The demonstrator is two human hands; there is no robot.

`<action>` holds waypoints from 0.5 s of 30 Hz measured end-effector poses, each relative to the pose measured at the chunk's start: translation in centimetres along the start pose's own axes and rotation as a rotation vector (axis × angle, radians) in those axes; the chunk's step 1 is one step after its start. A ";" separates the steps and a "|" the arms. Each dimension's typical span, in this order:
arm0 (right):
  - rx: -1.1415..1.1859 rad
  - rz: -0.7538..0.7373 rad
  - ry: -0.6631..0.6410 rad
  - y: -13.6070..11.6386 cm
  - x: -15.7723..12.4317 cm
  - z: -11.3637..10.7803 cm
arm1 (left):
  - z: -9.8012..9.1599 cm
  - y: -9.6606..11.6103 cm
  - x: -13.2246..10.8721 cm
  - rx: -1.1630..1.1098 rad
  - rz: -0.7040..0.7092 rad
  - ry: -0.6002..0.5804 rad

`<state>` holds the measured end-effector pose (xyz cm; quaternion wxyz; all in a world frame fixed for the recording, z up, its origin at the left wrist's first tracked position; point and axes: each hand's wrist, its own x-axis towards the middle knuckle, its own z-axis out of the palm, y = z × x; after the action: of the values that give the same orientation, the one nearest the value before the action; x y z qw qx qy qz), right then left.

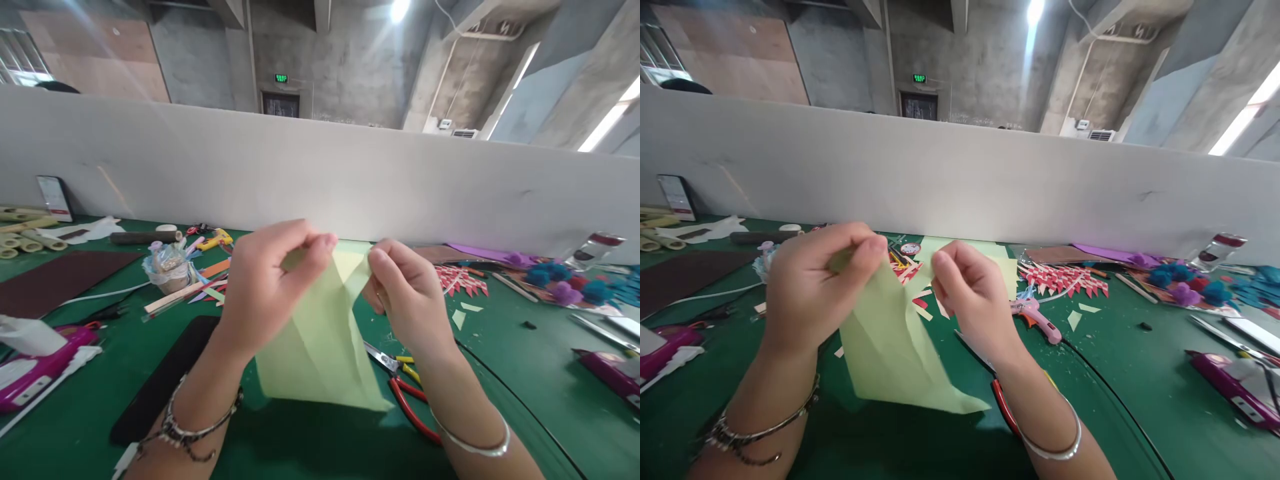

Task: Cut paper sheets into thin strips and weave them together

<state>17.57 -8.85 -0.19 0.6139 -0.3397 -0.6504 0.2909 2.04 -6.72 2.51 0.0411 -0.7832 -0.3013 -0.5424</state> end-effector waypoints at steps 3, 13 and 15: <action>-0.105 0.038 -0.063 0.9 0.5 0.1 | 0.7 -1.1 0.1 0.149 -0.018 0.030; -0.700 -0.030 0.010 0.9 0.2 1.0 | 2.0 -1.8 0.1 0.364 -0.113 -0.078; -0.730 -0.029 -0.011 1.1 0.3 1.1 | 2.1 -2.0 0.2 0.365 -0.147 -0.097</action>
<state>16.55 -7.88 -1.00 0.4528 -0.5257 -0.7194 0.0328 2.76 -4.22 1.29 0.1282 -0.7637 -0.4528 -0.4421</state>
